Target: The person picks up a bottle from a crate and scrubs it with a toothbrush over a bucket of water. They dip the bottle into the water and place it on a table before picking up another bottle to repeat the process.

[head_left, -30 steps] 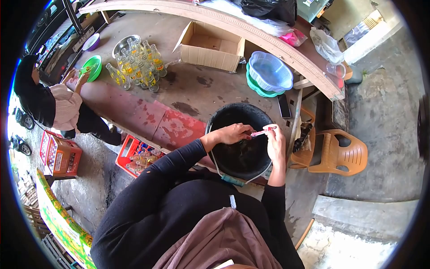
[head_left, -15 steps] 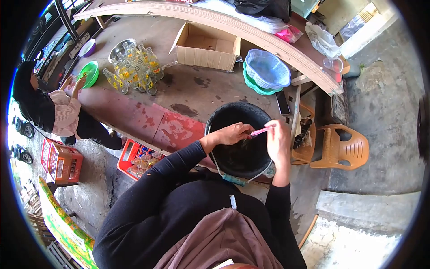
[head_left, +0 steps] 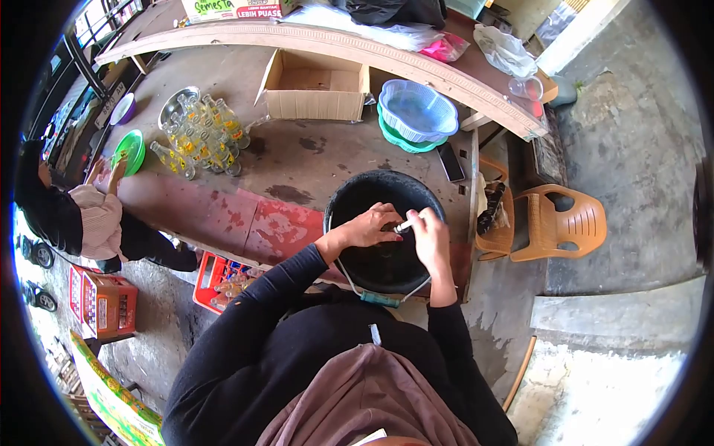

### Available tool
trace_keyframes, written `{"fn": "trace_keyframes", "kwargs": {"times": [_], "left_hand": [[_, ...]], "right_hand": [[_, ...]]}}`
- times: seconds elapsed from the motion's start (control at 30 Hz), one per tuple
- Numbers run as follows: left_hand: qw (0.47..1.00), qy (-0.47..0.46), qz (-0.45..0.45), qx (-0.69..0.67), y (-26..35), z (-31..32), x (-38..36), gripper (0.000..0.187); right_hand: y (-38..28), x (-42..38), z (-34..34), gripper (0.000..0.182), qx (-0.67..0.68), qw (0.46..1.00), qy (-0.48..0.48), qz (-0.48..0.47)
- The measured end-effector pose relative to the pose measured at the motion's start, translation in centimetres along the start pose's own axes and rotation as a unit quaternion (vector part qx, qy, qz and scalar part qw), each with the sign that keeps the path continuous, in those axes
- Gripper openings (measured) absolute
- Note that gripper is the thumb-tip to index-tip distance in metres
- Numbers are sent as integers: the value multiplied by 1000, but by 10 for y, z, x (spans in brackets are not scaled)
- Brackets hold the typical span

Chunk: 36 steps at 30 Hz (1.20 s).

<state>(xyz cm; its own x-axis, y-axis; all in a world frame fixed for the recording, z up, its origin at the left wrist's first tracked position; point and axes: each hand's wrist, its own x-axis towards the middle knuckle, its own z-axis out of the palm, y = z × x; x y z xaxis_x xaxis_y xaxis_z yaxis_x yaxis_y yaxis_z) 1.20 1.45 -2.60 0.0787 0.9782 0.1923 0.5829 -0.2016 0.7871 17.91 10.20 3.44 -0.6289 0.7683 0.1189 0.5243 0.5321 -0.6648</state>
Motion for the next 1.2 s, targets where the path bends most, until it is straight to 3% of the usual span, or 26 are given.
{"fn": "trace_keyframes", "kwargs": {"times": [0.13,0.17,0.23,0.3,0.37,0.4,0.43,0.5,0.53,0.57,0.6,0.7,0.77,0.83,0.87,0.9,0.97,1.03,1.1,1.17,1.2], "left_hand": [[999,40,-14,-9,-3,4,0,49],[999,36,-12,-8,-3,4,1,49],[996,66,27,55,-5,4,2,48],[998,61,6,18,0,2,2,45],[998,57,-22,-21,5,2,-1,42],[995,69,-47,-48,7,2,0,43],[991,81,-70,-74,8,1,2,43],[993,65,-77,-63,6,1,2,45],[998,64,-25,4,1,2,2,46],[995,65,28,72,-4,4,2,48],[985,121,46,110,1,6,0,51],[994,94,-6,49,6,1,0,47],[994,102,16,39,5,3,0,41],[993,119,22,2,3,6,-1,39],[998,50,-24,19,1,0,-1,45],[998,50,-21,21,-1,1,-1,45],[996,84,13,18,-3,7,-3,49],[995,95,-1,31,9,1,0,51],[995,91,-34,34,18,-6,3,49],[995,90,-10,34,4,0,0,48],[995,92,14,32,3,0,1,46]], "right_hand": [[-8,9,-18,42,46,991,113,57],[-12,4,-15,41,28,996,53,66],[1,-5,18,41,-12,1000,10,-4],[3,-5,15,41,-16,999,22,-25],[-9,2,-10,41,94,990,86,60],[-5,6,-14,40,99,986,128,38],[-6,8,-16,40,86,986,124,64],[-6,2,1,41,42,999,29,15],[-6,-1,13,41,64,998,-23,15],[-4,-5,18,39,31,999,-18,-2],[-7,-2,12,38,67,998,8,9],[-13,9,-15,35,171,978,119,7],[-11,12,-17,35,122,985,116,30],[-5,5,4,35,66,996,29,-55],[-4,2,7,33,90,996,-14,-23],[-4,2,5,33,95,993,4,-67],[8,12,1,33,223,966,113,-66],[2,15,-23,33,216,967,131,-16],[2,12,-7,32,159,983,95,-7],[6,4,10,23,106,992,-40,-61],[4,4,13,21,158,986,-1,-50]]}}
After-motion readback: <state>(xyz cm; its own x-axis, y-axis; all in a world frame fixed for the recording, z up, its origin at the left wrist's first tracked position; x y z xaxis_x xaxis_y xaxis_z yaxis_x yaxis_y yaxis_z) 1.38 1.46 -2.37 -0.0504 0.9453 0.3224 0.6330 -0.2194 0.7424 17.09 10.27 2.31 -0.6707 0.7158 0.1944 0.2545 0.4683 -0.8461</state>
